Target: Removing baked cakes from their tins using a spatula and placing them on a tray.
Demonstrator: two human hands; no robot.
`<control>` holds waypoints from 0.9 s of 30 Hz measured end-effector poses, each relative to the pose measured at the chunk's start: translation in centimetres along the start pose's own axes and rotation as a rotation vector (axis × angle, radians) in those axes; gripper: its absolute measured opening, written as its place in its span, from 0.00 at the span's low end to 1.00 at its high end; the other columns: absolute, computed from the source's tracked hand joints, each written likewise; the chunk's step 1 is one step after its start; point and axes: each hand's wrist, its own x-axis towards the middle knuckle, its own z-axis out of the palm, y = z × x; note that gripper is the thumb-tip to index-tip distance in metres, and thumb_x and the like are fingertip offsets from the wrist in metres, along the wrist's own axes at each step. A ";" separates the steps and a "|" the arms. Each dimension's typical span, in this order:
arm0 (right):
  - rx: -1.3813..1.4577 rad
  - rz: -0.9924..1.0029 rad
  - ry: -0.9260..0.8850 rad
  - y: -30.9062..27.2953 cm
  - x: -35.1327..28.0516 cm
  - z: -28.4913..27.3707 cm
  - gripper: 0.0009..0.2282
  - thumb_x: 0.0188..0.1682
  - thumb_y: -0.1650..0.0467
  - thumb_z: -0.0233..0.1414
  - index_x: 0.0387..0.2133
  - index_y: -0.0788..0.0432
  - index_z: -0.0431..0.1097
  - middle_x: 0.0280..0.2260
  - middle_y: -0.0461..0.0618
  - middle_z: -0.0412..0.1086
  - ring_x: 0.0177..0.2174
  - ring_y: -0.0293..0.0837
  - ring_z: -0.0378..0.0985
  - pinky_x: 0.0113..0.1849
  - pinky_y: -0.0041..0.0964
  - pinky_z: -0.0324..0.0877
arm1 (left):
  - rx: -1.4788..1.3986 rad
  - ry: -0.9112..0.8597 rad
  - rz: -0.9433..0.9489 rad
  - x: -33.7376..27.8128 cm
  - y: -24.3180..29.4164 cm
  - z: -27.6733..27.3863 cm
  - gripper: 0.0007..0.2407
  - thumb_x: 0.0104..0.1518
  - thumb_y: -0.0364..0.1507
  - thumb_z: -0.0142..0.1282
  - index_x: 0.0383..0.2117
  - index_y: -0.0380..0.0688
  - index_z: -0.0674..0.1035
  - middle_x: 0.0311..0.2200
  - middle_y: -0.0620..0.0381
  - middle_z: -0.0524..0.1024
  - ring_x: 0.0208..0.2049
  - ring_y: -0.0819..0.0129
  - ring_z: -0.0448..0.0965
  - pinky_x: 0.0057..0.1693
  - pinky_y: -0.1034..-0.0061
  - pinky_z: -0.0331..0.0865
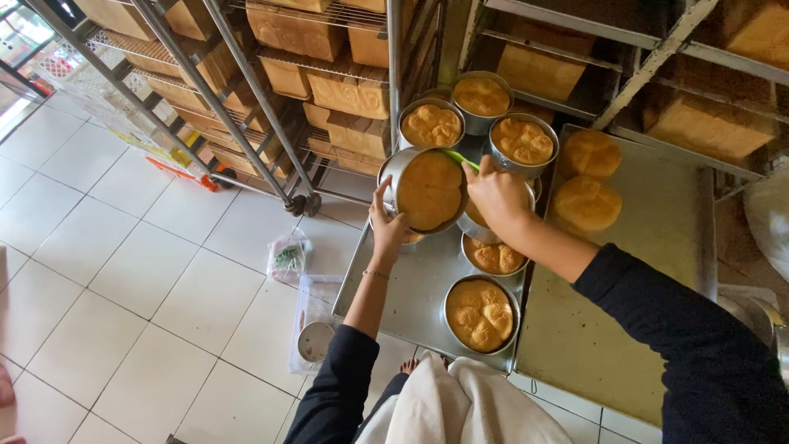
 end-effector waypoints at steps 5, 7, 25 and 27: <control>-0.069 -0.188 0.060 2.0 1.2 -1.1 0.25 0.50 0.75 0.50 0.60 0.35 0.67 0.30 0.43 0.70 0.11 0.31 0.61 0.12 0.25 0.60 | -0.149 -0.126 -0.068 0.9 2.9 -0.1 0.35 0.40 0.14 0.46 0.62 0.55 0.69 0.47 0.50 0.70 0.34 0.67 0.77 0.41 0.72 0.79; -0.080 -0.232 0.070 2.5 1.5 -1.3 0.27 0.51 0.76 0.50 0.62 0.33 0.65 0.32 0.43 0.71 0.11 0.28 0.59 0.12 0.22 0.59 | -0.264 -0.187 -0.086 1.6 2.7 -0.3 0.34 0.40 0.14 0.45 0.61 0.56 0.67 0.53 0.51 0.71 0.43 0.63 0.82 0.46 0.70 0.80; -0.019 -0.532 0.495 5.1 2.1 -8.8 0.02 0.48 0.69 0.53 0.29 0.51 0.68 0.28 0.43 0.68 0.18 0.34 0.66 0.20 0.26 0.59 | -0.125 -0.603 -0.390 4.3 6.3 -2.1 0.38 0.49 0.16 0.46 0.72 0.65 0.63 0.57 0.39 0.68 0.39 0.63 0.77 0.37 0.66 0.85; 0.018 -0.512 0.530 5.1 1.9 -8.4 0.03 0.50 0.68 0.54 0.28 0.51 0.68 0.27 0.43 0.67 0.19 0.35 0.66 0.20 0.27 0.60 | -0.148 -0.682 -0.305 3.9 7.9 -2.0 0.37 0.48 0.14 0.44 0.68 0.65 0.61 0.66 0.58 0.61 0.43 0.67 0.81 0.38 0.64 0.84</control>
